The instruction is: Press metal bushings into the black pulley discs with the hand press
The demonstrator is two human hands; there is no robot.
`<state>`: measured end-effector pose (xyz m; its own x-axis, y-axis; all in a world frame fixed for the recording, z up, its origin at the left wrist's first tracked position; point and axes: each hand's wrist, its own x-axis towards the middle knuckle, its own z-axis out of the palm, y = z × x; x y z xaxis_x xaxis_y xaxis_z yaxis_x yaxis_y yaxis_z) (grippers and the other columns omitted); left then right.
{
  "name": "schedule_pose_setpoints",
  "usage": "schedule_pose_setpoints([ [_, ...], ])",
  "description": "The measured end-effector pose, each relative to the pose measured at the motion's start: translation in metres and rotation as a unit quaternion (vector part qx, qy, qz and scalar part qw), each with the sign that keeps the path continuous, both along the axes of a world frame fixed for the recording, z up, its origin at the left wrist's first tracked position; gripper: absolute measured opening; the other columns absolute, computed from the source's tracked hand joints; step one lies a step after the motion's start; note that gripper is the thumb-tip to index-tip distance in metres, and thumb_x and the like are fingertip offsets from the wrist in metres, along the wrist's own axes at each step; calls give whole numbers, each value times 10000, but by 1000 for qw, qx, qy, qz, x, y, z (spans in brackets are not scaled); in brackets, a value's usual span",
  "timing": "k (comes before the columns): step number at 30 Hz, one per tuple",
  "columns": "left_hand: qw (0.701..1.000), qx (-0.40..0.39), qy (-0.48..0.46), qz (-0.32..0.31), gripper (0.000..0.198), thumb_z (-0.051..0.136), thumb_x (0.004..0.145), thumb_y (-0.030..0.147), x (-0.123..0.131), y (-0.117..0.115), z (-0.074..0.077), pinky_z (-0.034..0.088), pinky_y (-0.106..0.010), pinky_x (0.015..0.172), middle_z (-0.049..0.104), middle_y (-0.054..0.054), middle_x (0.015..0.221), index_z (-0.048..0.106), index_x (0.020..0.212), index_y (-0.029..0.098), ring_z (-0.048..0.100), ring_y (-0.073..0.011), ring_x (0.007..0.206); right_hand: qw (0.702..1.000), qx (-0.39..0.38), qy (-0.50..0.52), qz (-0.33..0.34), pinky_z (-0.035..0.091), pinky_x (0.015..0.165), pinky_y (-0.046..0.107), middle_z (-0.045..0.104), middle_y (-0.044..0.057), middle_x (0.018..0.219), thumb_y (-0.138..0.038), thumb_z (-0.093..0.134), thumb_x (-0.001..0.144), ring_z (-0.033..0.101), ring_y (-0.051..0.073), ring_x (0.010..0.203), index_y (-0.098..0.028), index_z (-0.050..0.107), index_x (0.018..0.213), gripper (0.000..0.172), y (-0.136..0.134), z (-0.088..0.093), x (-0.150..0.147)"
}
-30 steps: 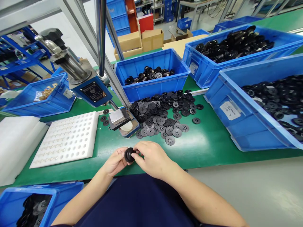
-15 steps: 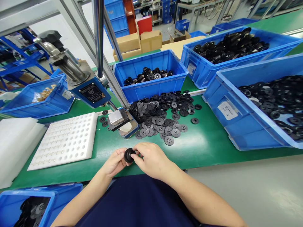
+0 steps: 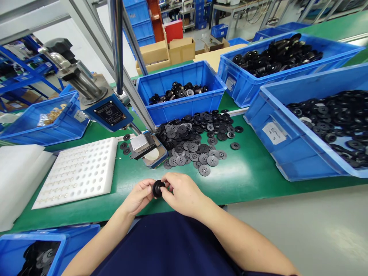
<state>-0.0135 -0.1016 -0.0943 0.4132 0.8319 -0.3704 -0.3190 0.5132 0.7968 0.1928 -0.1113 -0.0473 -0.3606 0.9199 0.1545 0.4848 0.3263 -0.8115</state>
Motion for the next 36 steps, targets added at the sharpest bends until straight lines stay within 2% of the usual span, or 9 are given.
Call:
schedule_pose_setpoints([
  [5, 1000, 9, 14, 1, 423, 916, 608, 433, -1, -1, -2, 477, -237, 622, 701, -41, 723, 756, 849, 124, 589, -112, 611, 1000, 6, 9, -9, 408, 621, 245, 644, -9, 730, -87, 502, 873, 561, 110, 630, -187, 596, 837, 143, 1, -3, 1],
  [9, 1000, 7, 11, 7, 416, 915, 608, 428, -1, 0, -1, 475, -242, 626, 703, -37, 727, 751, 853, 134, 593, -116, 610, 1000, -10, 0, -2, 427, 648, 255, 671, 16, 794, -247, 565, 924, 594, 129, 679, -183, 613, 957, 87, -1, -1, 1],
  [12, 1000, 17, 25, 0, 408, 904, 623, 430, 1, -2, -1, 469, -245, 626, 705, -41, 727, 744, 853, 133, 598, -120, 607, 997, -31, -50, 40, 418, 644, 255, 690, 26, 873, -374, 706, 845, 613, 147, 715, -185, 604, 1053, 299, -2, 1, -1],
  [18, 991, 68, 115, 0, 417, 866, 686, 398, 3, -9, -16, 479, -268, 690, 731, -66, 789, 725, 980, 138, 642, -151, 695, 982, -68, -156, 83, 323, 498, 241, 640, -14, 641, -263, 759, 716, 557, 134, 540, -203, 636, 800, 161, 28, 0, 17],
  [21, 980, 92, 172, 30, 443, 851, 702, 405, -3, -11, -30, 489, -278, 736, 752, -92, 870, 711, 1027, 139, 656, -159, 748, 992, -39, -119, 7, 393, 503, 257, 638, -6, 607, -244, 750, 709, 570, 148, 532, -206, 684, 792, 112, 74, 13, 41],
  [26, 971, 91, 206, 86, 357, 801, 755, 418, -15, -19, -47, 515, -293, 725, 760, -101, 882, 715, 960, 139, 664, -171, 743, 968, 90, 124, -200, 541, 615, 300, 705, 64, 988, -320, 629, 862, 652, 152, 694, -182, 598, 1259, 421, 147, 37, 73],
  [28, 966, 99, 216, 106, 354, 785, 770, 424, -19, -23, -53, 521, -297, 716, 759, -105, 896, 714, 967, 139, 662, -175, 744, 954, 107, 172, -220, 574, 667, 317, 696, 87, 1087, -336, 597, 886, 676, 157, 766, -177, 541, 1325, 470, 158, 28, 74],
  [31, 939, 141, 279, 145, 383, 754, 796, 440, -27, -25, -61, 533, -336, 778, 739, -126, 996, 701, 1032, 144, 669, -199, 823, 968, 99, 111, -203, 574, 852, 380, 699, 110, 1134, -347, 633, 864, 683, 196, 942, -168, 554, 1312, 490, 152, -11, 61],
  [36, 820, 300, 461, 160, 592, 717, 820, 455, -43, 2, -65, 393, -505, 1102, 570, -180, 1374, 565, 1323, 182, 525, -322, 1294, 988, 75, -90, -100, 391, 1094, 543, 573, 190, 1381, -437, 753, 767, 512, 333, 1309, -147, 503, 1386, 729, 126, -78, 21],
])
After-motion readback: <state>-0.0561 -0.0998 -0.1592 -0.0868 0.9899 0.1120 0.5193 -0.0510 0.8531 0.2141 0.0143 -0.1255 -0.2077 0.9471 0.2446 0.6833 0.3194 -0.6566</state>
